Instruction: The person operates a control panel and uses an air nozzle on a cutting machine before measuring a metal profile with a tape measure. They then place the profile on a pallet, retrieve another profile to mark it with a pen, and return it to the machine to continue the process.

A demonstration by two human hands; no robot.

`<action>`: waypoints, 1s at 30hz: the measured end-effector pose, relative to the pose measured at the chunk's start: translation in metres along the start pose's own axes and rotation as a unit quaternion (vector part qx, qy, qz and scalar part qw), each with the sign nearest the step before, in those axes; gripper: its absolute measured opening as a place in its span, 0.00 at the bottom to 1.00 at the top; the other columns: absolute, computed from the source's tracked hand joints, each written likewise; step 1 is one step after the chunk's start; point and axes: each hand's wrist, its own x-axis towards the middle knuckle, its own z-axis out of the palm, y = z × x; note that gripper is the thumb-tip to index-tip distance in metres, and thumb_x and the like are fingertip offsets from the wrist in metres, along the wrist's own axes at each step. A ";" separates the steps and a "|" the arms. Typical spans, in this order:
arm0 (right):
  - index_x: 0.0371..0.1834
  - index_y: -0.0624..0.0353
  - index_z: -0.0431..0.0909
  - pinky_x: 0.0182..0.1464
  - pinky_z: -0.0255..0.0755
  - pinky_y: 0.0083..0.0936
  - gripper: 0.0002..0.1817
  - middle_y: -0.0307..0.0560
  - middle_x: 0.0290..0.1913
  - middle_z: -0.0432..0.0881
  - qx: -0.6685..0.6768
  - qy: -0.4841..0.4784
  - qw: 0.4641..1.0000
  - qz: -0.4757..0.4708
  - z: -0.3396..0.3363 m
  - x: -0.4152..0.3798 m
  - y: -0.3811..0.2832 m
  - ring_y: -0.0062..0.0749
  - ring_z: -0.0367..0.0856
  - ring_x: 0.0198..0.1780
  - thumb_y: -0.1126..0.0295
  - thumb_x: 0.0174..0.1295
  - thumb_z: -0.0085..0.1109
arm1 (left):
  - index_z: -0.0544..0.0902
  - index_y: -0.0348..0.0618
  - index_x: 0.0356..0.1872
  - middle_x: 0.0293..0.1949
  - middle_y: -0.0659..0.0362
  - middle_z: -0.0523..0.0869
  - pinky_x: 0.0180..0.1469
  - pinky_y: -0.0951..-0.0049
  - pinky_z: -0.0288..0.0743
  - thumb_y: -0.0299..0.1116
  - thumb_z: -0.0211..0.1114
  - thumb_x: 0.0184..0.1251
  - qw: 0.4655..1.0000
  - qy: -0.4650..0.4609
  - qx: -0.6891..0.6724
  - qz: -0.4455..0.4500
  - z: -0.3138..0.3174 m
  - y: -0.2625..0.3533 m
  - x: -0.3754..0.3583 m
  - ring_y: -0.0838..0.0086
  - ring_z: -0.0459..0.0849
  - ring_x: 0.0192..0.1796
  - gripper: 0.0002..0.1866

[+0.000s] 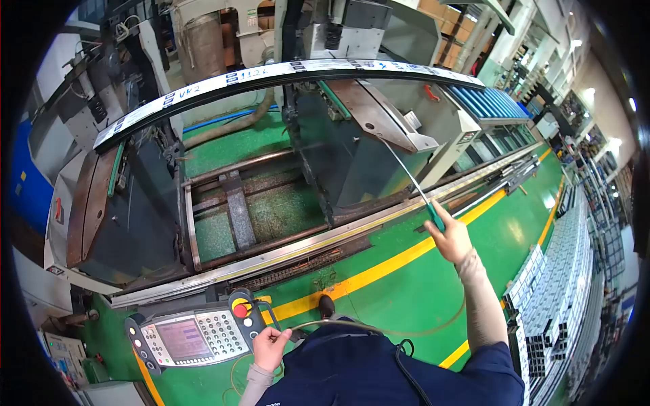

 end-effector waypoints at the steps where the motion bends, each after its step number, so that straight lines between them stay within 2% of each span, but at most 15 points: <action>1: 0.69 0.53 0.71 0.41 0.79 0.42 0.31 0.61 0.38 0.86 -0.030 -0.058 0.992 0.104 -0.016 -0.019 -0.015 0.55 0.87 0.37 0.61 0.62 0.66 | 0.78 0.37 0.24 0.19 0.68 0.76 0.24 0.80 0.61 0.33 0.73 0.64 1.000 -0.004 0.004 0.008 -0.003 -0.004 0.002 0.88 0.68 0.23 0.15; 3: 0.69 0.55 0.71 0.38 0.79 0.39 0.31 0.62 0.35 0.85 0.004 0.016 0.998 0.066 -0.022 -0.048 0.002 0.53 0.87 0.35 0.63 0.63 0.66 | 0.78 0.36 0.22 0.17 0.67 0.76 0.23 0.80 0.62 0.35 0.74 0.63 1.000 -0.009 0.006 0.006 -0.006 0.001 0.004 0.87 0.68 0.22 0.17; 4: 0.69 0.54 0.71 0.35 0.78 0.36 0.30 0.61 0.31 0.84 -0.009 0.040 0.999 -0.028 -0.021 -0.057 0.002 0.52 0.86 0.32 0.62 0.64 0.66 | 0.78 0.36 0.21 0.16 0.67 0.76 0.23 0.79 0.62 0.37 0.74 0.62 1.000 -0.008 0.005 0.006 -0.006 0.005 0.005 0.87 0.68 0.21 0.18; 7: 0.70 0.53 0.71 0.33 0.78 0.35 0.30 0.59 0.30 0.84 -0.027 0.059 0.994 0.090 -0.022 -0.064 -0.001 0.51 0.86 0.30 0.62 0.63 0.66 | 0.79 0.36 0.22 0.16 0.67 0.76 0.23 0.79 0.62 0.37 0.74 0.62 0.997 -0.023 0.060 0.031 -0.008 0.014 0.007 0.87 0.68 0.21 0.18; 8: 0.69 0.52 0.71 0.32 0.78 0.36 0.30 0.59 0.30 0.84 -0.048 0.035 0.993 0.098 -0.022 -0.059 -0.006 0.52 0.85 0.28 0.61 0.64 0.65 | 0.79 0.36 0.22 0.16 0.66 0.76 0.23 0.79 0.62 0.38 0.74 0.62 0.998 -0.025 0.040 0.032 -0.007 0.009 0.006 0.86 0.68 0.21 0.18; 11: 0.69 0.51 0.71 0.33 0.77 0.37 0.30 0.60 0.32 0.85 -0.031 0.069 0.997 0.018 -0.010 -0.030 -0.008 0.53 0.85 0.29 0.59 0.64 0.65 | 0.79 0.36 0.22 0.16 0.66 0.76 0.23 0.78 0.62 0.39 0.74 0.62 0.999 -0.024 0.003 0.044 -0.009 -0.009 0.015 0.86 0.68 0.21 0.19; 12: 0.69 0.51 0.72 0.36 0.78 0.37 0.30 0.61 0.38 0.86 -0.076 -0.007 0.980 0.184 -0.024 -0.016 -0.026 0.54 0.86 0.33 0.57 0.64 0.64 | 0.79 0.36 0.22 0.16 0.65 0.76 0.23 0.78 0.63 0.39 0.74 0.62 0.999 -0.020 0.002 0.043 -0.012 -0.013 0.015 0.86 0.69 0.21 0.19; 13: 0.69 0.51 0.71 0.42 0.79 0.38 0.30 0.63 0.42 0.85 0.000 0.018 0.993 0.118 -0.014 -0.005 -0.013 0.55 0.86 0.41 0.57 0.64 0.64 | 0.79 0.36 0.22 0.16 0.65 0.76 0.23 0.78 0.63 0.39 0.74 0.62 0.999 -0.009 -0.003 0.043 -0.013 -0.016 0.014 0.86 0.69 0.21 0.19; 15: 0.69 0.50 0.72 0.48 0.78 0.40 0.29 0.63 0.43 0.85 0.055 -0.026 0.998 -0.006 0.006 0.031 -0.035 0.56 0.85 0.46 0.58 0.64 0.64 | 0.78 0.36 0.21 0.16 0.65 0.76 0.24 0.77 0.64 0.40 0.74 0.62 0.999 0.004 0.019 0.030 -0.017 -0.014 0.008 0.85 0.69 0.21 0.20; 17: 0.70 0.48 0.71 0.53 0.76 0.43 0.30 0.64 0.44 0.85 0.022 0.042 0.993 -0.111 0.036 0.089 -0.038 0.58 0.84 0.50 0.54 0.64 0.62 | 0.78 0.36 0.21 0.16 0.64 0.76 0.24 0.77 0.64 0.41 0.74 0.62 0.999 0.003 0.040 0.037 -0.018 -0.003 0.003 0.85 0.69 0.21 0.20; 19: 0.71 0.46 0.69 0.55 0.75 0.45 0.32 0.62 0.48 0.85 -0.062 -0.001 0.994 0.092 0.033 0.151 -0.066 0.59 0.83 0.51 0.49 0.64 0.59 | 0.76 0.37 0.18 0.15 0.64 0.74 0.23 0.74 0.62 0.43 0.72 0.64 0.998 0.014 0.052 0.040 -0.019 -0.004 -0.004 0.84 0.67 0.20 0.23; 21: 0.72 0.43 0.69 0.57 0.75 0.45 0.34 0.62 0.48 0.84 -0.076 0.028 0.995 0.059 0.067 0.203 -0.071 0.59 0.82 0.51 0.44 0.64 0.56 | 0.74 0.38 0.17 0.14 0.64 0.72 0.22 0.72 0.60 0.44 0.71 0.65 0.998 0.043 0.032 0.023 -0.021 -0.015 -0.009 0.83 0.65 0.20 0.24; 23: 0.72 0.40 0.68 0.58 0.74 0.45 0.34 0.61 0.51 0.84 -0.039 -0.008 0.999 -0.003 0.090 0.227 -0.126 0.58 0.82 0.53 0.44 0.64 0.56 | 0.71 0.38 0.15 0.12 0.63 0.68 0.21 0.68 0.57 0.45 0.69 0.67 0.996 0.078 0.034 0.023 -0.022 -0.015 -0.018 0.81 0.62 0.19 0.27; 25: 0.73 0.34 0.67 0.63 0.72 0.44 0.33 0.57 0.57 0.82 -0.071 -0.087 0.993 0.021 0.111 0.244 -0.197 0.55 0.80 0.58 0.43 0.63 0.56 | 0.70 0.38 0.14 0.12 0.62 0.67 0.21 0.67 0.56 0.46 0.69 0.67 0.994 0.106 0.028 -0.005 -0.024 -0.013 -0.032 0.80 0.61 0.19 0.28; 30: 0.72 0.35 0.68 0.63 0.73 0.44 0.32 0.54 0.57 0.83 -0.022 -0.129 0.987 -0.092 0.169 0.264 -0.336 0.53 0.80 0.60 0.44 0.64 0.55 | 0.69 0.38 0.14 0.11 0.59 0.65 0.21 0.66 0.57 0.48 0.68 0.67 0.980 0.192 0.011 -0.058 -0.021 -0.030 -0.067 0.80 0.61 0.19 0.29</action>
